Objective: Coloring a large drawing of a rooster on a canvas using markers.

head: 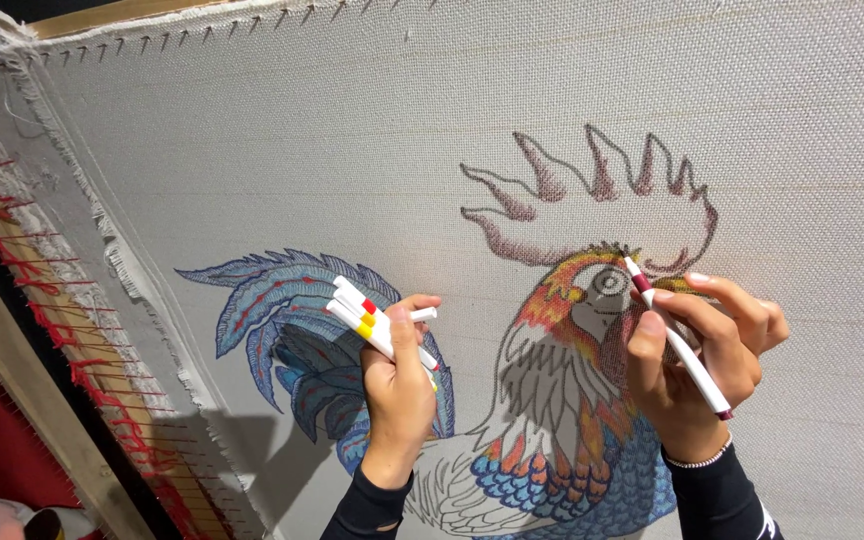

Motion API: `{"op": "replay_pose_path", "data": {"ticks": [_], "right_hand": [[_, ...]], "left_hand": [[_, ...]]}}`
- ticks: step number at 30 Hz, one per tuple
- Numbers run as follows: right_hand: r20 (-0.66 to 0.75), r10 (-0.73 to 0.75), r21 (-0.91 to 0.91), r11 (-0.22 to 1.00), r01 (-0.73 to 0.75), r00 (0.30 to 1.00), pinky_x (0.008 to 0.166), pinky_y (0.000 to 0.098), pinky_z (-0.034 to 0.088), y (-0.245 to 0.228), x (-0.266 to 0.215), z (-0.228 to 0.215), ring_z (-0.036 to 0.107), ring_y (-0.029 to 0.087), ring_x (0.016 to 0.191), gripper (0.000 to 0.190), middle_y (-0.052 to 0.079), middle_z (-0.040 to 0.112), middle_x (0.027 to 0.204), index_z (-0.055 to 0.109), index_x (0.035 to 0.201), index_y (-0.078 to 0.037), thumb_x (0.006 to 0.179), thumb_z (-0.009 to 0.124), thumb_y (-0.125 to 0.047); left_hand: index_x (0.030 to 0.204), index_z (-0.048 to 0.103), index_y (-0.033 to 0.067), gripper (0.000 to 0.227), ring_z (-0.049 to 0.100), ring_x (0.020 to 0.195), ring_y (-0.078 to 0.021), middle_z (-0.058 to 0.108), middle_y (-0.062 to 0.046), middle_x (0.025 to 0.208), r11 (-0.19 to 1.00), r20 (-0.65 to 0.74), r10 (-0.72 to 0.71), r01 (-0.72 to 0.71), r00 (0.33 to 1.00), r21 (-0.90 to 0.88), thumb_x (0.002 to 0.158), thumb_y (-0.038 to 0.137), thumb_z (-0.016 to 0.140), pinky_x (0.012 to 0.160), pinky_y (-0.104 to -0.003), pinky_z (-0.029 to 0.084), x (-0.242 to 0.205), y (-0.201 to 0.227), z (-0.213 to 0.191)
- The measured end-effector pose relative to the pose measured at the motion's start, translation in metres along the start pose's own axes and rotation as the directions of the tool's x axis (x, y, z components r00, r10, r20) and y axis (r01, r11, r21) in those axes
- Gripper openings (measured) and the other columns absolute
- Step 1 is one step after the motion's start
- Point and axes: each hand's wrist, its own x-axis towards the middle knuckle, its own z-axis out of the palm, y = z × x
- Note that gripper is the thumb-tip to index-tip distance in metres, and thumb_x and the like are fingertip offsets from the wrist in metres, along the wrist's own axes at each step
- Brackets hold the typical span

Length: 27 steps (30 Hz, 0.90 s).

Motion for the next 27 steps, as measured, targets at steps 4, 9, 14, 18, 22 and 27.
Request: {"op": "replay_pose_path", "data": {"ticks": [4, 9, 14, 18, 22, 27], "right_hand": [[-0.008, -0.018, 0.021, 1.000, 0.018, 1.000, 0.107, 0.0321, 0.034, 0.005, -0.003, 0.002, 0.057, 0.021, 0.117, 0.014, 0.005, 0.070, 0.109, 0.068, 0.115, -0.006, 0.104, 0.071, -0.013], [-0.014, -0.021, 0.045, 0.999, 0.022, 1.000, 0.108, 0.0328, 0.035, 0.006, -0.004, 0.001, 0.059, 0.021, 0.119, 0.014, 0.004, 0.070, 0.108, 0.067, 0.114, -0.006, 0.102, 0.069, -0.013], [-0.014, -0.027, 0.027, 0.999, 0.028, 1.000, 0.108, 0.0333, 0.035, 0.006, -0.004, 0.001, 0.059, 0.022, 0.117, 0.014, 0.006, 0.070, 0.110, 0.068, 0.115, -0.006, 0.102, 0.070, -0.013], [-0.013, -0.009, 0.014, 1.000, 0.010, 1.000, 0.105, 0.0352, 0.035, -0.001, 0.005, 0.000, 0.057, 0.023, 0.114, 0.015, 0.010, 0.070, 0.115, 0.068, 0.113, -0.004, 0.100, 0.069, -0.013], [-0.062, 0.057, 0.079, 0.996, -0.052, 0.996, 0.101, 0.0346, 0.037, -0.006, 0.009, -0.001, 0.054, 0.023, 0.114, 0.015, 0.012, 0.066, 0.113, 0.068, 0.108, -0.005, 0.096, 0.067, -0.014], [-0.034, 0.020, 0.030, 0.999, -0.019, 0.999, 0.103, 0.0337, 0.036, -0.004, 0.007, -0.002, 0.054, 0.023, 0.113, 0.014, 0.011, 0.067, 0.111, 0.068, 0.110, -0.005, 0.097, 0.069, -0.012]], "left_hand": [[0.109, 0.071, -0.0009, 0.045, 0.044, 0.075, -0.0053, 0.055, 0.003, 0.086, 1.000, -0.003, -0.023, 0.023, 1.000, -0.001, 0.110, 0.033, 0.042, 0.067, -0.021, 0.040, -0.001, 0.001, -0.001], [0.108, 0.071, -0.0011, 0.045, 0.044, 0.075, -0.0057, 0.059, 0.002, 0.090, 1.000, 0.005, -0.005, 0.004, 1.000, 0.009, 0.110, 0.033, 0.042, 0.068, -0.022, 0.040, -0.001, 0.001, -0.001], [0.108, 0.071, -0.0018, 0.045, 0.045, 0.076, -0.0062, 0.061, 0.001, 0.092, 1.000, -0.001, -0.010, 0.010, 1.000, 0.002, 0.110, 0.033, 0.042, 0.069, -0.022, 0.041, -0.001, 0.000, 0.000], [0.109, 0.069, -0.0015, 0.045, 0.048, 0.079, -0.0064, 0.065, 0.001, 0.097, 0.999, 0.011, 0.037, -0.037, 0.999, 0.014, 0.110, 0.033, 0.041, 0.078, -0.022, 0.046, -0.001, 0.003, 0.000], [0.108, 0.071, -0.0017, 0.045, 0.045, 0.076, -0.0071, 0.060, 0.000, 0.090, 1.000, 0.003, -0.018, 0.018, 1.000, -0.007, 0.111, 0.032, 0.041, 0.071, -0.023, 0.042, -0.001, -0.001, -0.001], [0.109, 0.072, -0.0014, 0.045, 0.044, 0.075, -0.0057, 0.055, 0.002, 0.087, 1.000, -0.005, -0.006, 0.007, 1.000, 0.009, 0.110, 0.033, 0.042, 0.068, -0.022, 0.040, -0.001, 0.001, 0.000]]}}
